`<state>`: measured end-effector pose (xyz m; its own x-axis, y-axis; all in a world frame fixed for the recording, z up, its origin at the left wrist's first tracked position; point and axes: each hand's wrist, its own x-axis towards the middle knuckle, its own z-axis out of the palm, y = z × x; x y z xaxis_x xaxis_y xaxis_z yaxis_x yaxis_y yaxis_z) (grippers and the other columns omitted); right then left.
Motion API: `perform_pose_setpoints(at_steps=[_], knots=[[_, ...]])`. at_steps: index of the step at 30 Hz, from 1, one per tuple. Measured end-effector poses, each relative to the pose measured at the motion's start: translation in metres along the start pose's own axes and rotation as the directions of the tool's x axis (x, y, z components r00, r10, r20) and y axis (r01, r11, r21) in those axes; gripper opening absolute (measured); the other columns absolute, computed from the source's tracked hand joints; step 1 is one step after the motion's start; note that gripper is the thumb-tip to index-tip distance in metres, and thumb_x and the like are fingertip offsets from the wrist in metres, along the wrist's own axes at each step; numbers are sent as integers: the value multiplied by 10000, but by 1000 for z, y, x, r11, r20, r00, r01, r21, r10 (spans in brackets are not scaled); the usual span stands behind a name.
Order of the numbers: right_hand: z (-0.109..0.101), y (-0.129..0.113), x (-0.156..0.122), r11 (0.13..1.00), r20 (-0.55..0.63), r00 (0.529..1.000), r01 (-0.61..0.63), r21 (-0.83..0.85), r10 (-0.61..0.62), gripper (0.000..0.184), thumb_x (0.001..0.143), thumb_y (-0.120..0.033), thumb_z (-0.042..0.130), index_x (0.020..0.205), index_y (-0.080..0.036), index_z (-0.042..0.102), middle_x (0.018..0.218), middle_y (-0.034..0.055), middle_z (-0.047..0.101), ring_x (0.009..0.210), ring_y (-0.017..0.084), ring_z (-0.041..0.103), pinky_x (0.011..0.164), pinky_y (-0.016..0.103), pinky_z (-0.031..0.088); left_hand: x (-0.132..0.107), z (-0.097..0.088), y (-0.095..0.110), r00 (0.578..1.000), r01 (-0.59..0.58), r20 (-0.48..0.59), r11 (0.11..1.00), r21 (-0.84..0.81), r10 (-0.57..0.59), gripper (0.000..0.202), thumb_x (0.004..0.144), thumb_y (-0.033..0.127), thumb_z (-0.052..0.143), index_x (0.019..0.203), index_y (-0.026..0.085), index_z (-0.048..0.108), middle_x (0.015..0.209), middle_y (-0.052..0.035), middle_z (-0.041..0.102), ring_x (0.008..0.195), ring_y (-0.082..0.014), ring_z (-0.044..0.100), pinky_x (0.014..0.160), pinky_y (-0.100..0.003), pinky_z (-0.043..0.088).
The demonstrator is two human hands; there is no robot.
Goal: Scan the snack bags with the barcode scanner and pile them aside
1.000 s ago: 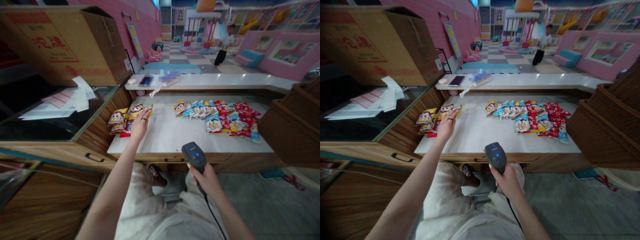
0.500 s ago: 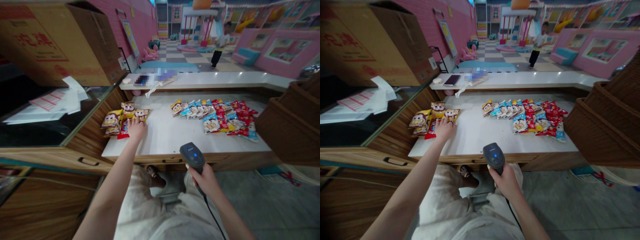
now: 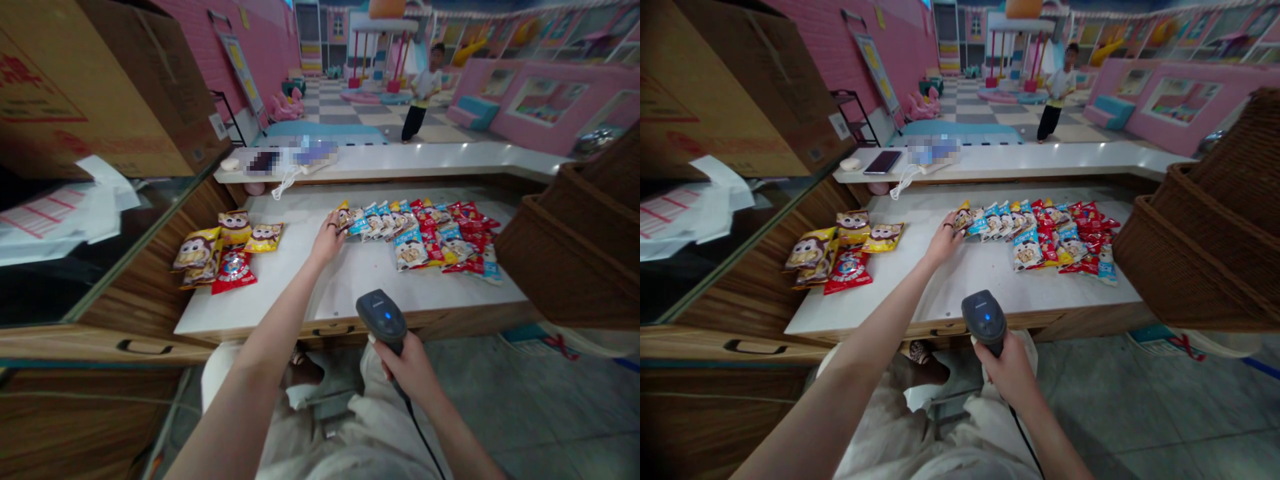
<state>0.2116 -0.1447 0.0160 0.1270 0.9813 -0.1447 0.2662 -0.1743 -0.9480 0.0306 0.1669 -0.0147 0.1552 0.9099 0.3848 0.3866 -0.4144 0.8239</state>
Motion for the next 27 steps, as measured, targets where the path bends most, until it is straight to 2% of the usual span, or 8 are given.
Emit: perform_pose_setpoints(at_steps=[5,11,14,18,20,23,25,27], knots=[[-2,5,-3,999,-24,999,-38,17,38,328,836,-522,745,673,-295,575,428,-25,585,366,208,590,446,293,449,32,32,-6,999,38,-27,997,-69,-40,724,871,278,842,1546,115,638,1742,-277,485,1725,-419,307,1435,-572,150],[-2,8,-4,1000,-38,999,-29,4,30,355,834,-553,736,662,-292,569,433,-20,582,367,204,582,432,288,433,30,29,-2,989,108,-68,951,-291,-133,652,916,345,845,1512,148,669,1705,-241,544,1713,-371,351,1441,-517,159],[-2,3,-5,1000,-14,1000,-17,-2,17,360,830,-553,738,653,-291,566,434,-23,577,371,202,588,446,290,450,11,13,8,967,126,-134,867,-482,-215,596,968,366,824,1520,201,668,1702,-168,579,1711,-311,375,1435,-445,192],[-1,-3,-7,1000,12,1000,7,-7,-7,336,834,-527,730,653,-290,578,432,-26,568,378,201,591,439,286,450,-36,-14,20,908,166,-166,692,-703,-386,459,1049,373,752,1486,243,695,1658,-98,643,1655,-252,477,1404,-396,297],[1,-4,-8,1000,14,1000,2,7,-2,325,829,-530,725,665,-288,582,419,-34,559,363,194,579,433,281,450,-62,-26,25,864,190,-136,563,-804,-486,428,1092,415,682,1473,221,701,1576,-114,709,1566,-261,591,1347,-415,418],[5,-5,-11,999,36,999,-9,43,7,319,817,-541,733,699,-286,583,403,-45,557,337,190,570,422,277,453,-94,-39,30,768,248,-51,369,-896,-639,431,1125,462,597,1423,175,718,1408,-147,802,1390,-295,737,1208,-452,579],[9,-6,-14,998,42,999,-9,58,7,318,812,-542,746,720,-287,580,405,-45,571,332,192,571,415,277,452,-111,-43,34,713,297,10,289,-910,-701,419,1117,469,605,1374,166,739,1333,-147,832,1293,-309,789,1127,-454,635],[13,-9,-17,998,54,999,-6,60,2,319,815,-534,749,716,-286,576,410,-38,581,337,191,571,417,277,453,-124,-43,37,696,333,50,261,-906,-716,418,1101,492,627,1336,170,754,1287,-137,848,1234,-309,812,1085,-444,655]])
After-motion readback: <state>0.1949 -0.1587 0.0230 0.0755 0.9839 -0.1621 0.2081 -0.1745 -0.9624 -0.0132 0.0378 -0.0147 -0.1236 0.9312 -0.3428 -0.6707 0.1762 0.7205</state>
